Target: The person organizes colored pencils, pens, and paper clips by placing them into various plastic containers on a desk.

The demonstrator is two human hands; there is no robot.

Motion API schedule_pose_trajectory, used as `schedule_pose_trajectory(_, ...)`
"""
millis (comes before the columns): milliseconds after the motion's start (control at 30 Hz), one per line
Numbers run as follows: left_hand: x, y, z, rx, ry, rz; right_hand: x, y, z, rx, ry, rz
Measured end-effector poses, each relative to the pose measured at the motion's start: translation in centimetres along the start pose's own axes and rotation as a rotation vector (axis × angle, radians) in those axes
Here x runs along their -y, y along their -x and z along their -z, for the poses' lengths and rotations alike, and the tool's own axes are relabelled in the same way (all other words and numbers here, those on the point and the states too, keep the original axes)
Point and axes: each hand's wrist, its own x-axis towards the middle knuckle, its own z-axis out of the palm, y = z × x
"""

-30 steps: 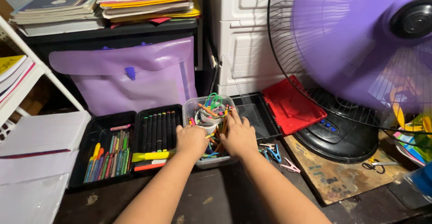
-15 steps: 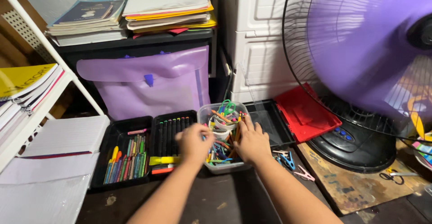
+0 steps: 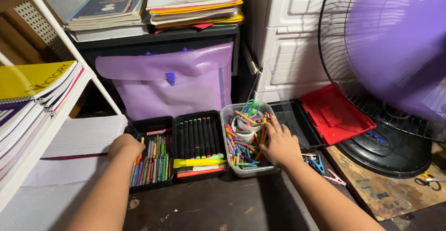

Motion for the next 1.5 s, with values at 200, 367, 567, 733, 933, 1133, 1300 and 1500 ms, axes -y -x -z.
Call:
schedule_pose_trajectory(200,-0.6,-0.6,-1.4,0.003,-0.085,-0.01,0.3,-0.1,0.1,0.022,-0.006,-0.026)
schedule_pose_trajectory(367,-0.9,1.2,-0.5,0.064,-0.051,0.08,0.3,-0.1,0.2,0.021,-0.007,-0.026)
schedule_pose_trajectory(567,-1.6,2.5,0.5,0.039,-0.065,0.058,0.3,-0.1,0.2,0.017,-0.021,-0.018)
schedule_pose_trajectory(733,-5.6,6.4,3.3,-0.086,-0.132,-0.23,0.0,-0.1,0.2,0.024,-0.034,-0.027)
schedule_pose_trajectory(933,-13.9,15.4,0.3,-0.089,0.081,-0.756,-0.2,-0.1,0.1,0.018,-0.041,-0.017)
schedule_pose_trajectory(1133,-18.7,19.6,-7.6,-0.214,0.008,-1.027,-0.5,0.0,-0.1,0.007,-0.06,0.0)
schedule_pose_trajectory(1300,-19.3,20.3,-10.7,-0.291,-0.146,-1.049,-0.7,-0.2,-0.5,-0.014,-0.065,0.019)
schedule_pose_trajectory(1500,-20.3,19.9,-11.5,-0.355,-0.372,-1.039,-0.6,0.1,-0.3,-0.021,-0.096,0.02)
